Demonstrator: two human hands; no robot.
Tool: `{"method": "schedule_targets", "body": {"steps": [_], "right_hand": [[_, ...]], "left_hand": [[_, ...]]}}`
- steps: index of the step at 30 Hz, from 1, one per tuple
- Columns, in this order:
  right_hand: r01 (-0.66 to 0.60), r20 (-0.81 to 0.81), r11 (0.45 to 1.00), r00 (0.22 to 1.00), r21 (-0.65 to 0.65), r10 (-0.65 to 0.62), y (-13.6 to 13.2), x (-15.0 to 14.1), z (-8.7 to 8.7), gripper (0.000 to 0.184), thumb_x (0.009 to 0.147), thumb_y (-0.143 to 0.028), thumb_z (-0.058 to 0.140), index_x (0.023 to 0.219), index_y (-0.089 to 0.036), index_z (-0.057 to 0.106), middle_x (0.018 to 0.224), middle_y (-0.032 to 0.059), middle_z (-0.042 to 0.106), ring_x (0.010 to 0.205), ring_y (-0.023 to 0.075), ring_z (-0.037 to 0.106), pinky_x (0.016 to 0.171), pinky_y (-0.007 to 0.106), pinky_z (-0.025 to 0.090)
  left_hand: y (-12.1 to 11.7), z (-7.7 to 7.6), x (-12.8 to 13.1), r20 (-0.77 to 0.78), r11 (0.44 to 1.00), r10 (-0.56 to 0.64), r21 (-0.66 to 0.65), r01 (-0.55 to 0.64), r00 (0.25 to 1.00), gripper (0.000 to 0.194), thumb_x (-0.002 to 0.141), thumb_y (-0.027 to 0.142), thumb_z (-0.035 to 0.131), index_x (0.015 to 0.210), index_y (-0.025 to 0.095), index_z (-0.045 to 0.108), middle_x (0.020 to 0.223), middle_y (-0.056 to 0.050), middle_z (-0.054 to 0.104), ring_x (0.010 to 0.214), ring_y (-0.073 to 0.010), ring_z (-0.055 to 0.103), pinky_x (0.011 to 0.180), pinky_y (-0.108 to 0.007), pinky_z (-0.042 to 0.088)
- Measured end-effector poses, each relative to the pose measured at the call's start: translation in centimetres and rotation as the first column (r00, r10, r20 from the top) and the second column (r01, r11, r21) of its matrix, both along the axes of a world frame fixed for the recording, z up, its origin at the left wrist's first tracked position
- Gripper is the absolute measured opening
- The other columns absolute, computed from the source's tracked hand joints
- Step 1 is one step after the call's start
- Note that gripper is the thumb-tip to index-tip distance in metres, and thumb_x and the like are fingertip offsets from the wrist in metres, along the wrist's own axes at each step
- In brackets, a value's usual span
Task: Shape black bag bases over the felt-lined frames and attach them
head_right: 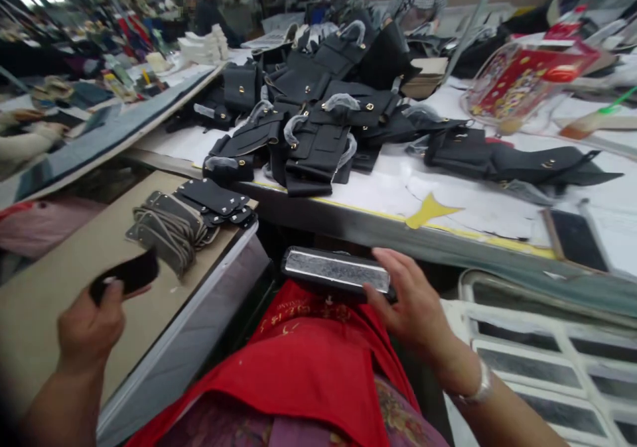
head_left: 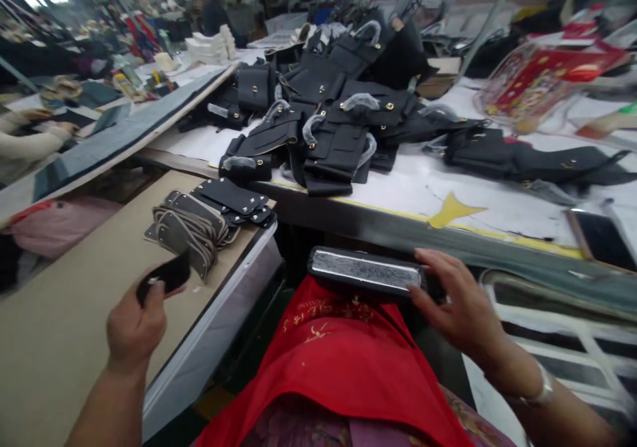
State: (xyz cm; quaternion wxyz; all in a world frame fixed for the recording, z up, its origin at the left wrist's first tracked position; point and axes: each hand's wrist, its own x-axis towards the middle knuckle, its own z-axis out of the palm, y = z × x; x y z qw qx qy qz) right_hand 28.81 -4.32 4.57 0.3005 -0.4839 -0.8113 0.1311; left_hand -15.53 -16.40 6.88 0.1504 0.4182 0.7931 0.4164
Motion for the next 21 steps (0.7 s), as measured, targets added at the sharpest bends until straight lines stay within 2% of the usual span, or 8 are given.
{"method": "schedule_targets", "body": {"steps": [2,4,6,9,11,15,19,21], "right_hand": [[-0.155,-0.009,0.987,0.988,-0.04,0.155,-0.4,-2.1,0.4,0.067,0.079,-0.041,0.06,0.137,-0.024,0.031,0.139,0.0146,0.038,0.127,0.0306,0.039,0.104,0.046,0.038],[-0.258,-0.06,0.935,0.966,-0.242,0.251,-0.6,-2.8,0.3,0.081,0.073,-0.046,0.066,0.14,-0.021,0.027,0.142,0.0155,0.034,0.129,0.0305,0.036,0.104,0.045,0.038],[-0.318,-0.156,0.789,0.948,-0.526,0.278,-0.6,-2.0,-0.4,0.067,0.074,-0.049,0.065,0.13,-0.02,0.042,0.129,0.0135,0.05,0.114,0.0274,0.051,0.092,0.04,0.047],[-0.317,-0.327,0.479,0.943,-0.818,0.065,-0.7,0.7,-1.9,0.035,0.08,-0.05,0.055,0.092,-0.017,0.059,0.085,0.0052,0.065,0.074,0.0174,0.063,0.065,0.03,0.053],[-0.276,-0.37,0.391,0.909,-0.878,-0.19,-0.5,2.5,-2.8,0.036,0.08,-0.052,0.055,0.078,-0.016,0.055,0.069,0.0017,0.062,0.059,0.013,0.06,0.056,0.026,0.05],[-0.205,-0.379,0.395,0.817,-0.895,-0.434,0.4,4.3,-3.6,0.04,0.074,-0.055,0.06,0.075,-0.016,0.051,0.067,-0.0001,0.059,0.056,0.0102,0.058,0.054,0.023,0.049],[-0.131,-0.362,0.485,0.831,-0.865,-0.422,1.3,4.3,-3.7,0.039,0.076,-0.054,0.059,0.089,-0.019,0.049,0.066,-0.0046,0.053,0.048,0.0065,0.048,0.043,0.019,0.04],[-0.187,-0.381,0.481,0.859,-0.856,-0.343,1.6,4.5,-3.8,0.038,0.076,-0.05,0.061,0.096,-0.019,0.049,0.065,-0.0061,0.051,0.046,0.0051,0.043,0.041,0.018,0.034]], "left_hand": [[1.5,-0.5,3.9,0.147,0.994,-0.09,0.069,0.08,0.985,0.039,0.079,0.045,0.06,0.113,0.028,0.06,0.093,0.0,0.07,0.086,-0.0254,0.067,0.07,-0.036,0.059],[3.1,-1.2,7.4,0.412,0.958,-0.287,0.1,0.27,0.865,0.038,0.077,0.043,0.063,0.107,0.02,0.063,0.094,-0.006,0.069,0.08,-0.0251,0.067,0.066,-0.035,0.06],[4.8,-2.2,10.0,0.621,0.926,-0.353,0.124,0.357,0.7,0.031,0.075,0.039,0.068,0.097,0.018,0.065,0.092,-0.007,0.068,0.077,-0.0239,0.067,0.061,-0.034,0.06],[7.3,-4.0,12.2,0.766,0.943,-0.287,0.121,0.31,0.575,0.024,0.07,0.035,0.073,0.086,0.019,0.064,0.085,-0.002,0.065,0.072,-0.0183,0.065,0.059,-0.032,0.061],[8.8,-5.0,13.2,0.815,0.956,-0.227,0.082,0.281,0.534,0.026,0.068,0.035,0.075,0.085,0.02,0.063,0.085,0.0,0.064,0.069,-0.0152,0.063,0.059,-0.031,0.062],[10.7,-6.0,15.2,0.873,0.951,-0.121,-0.034,0.306,0.473,0.03,0.065,0.034,0.077,0.087,0.02,0.063,0.088,0.0,0.064,0.071,-0.0151,0.064,0.053,-0.028,0.061],[11.3,-5.8,16.8,0.892,0.938,-0.1,-0.064,0.342,0.441,0.034,0.059,0.036,0.081,0.08,0.017,0.063,0.077,0.0,0.063,0.057,-0.0138,0.062,0.041,-0.024,0.057],[11.5,-5.6,17.1,0.898,0.931,-0.097,-0.07,0.357,0.429,0.035,0.055,0.036,0.083,0.074,0.016,0.062,0.069,0.0,0.062,0.05,-0.014,0.06,0.037,-0.025,0.055]]}}
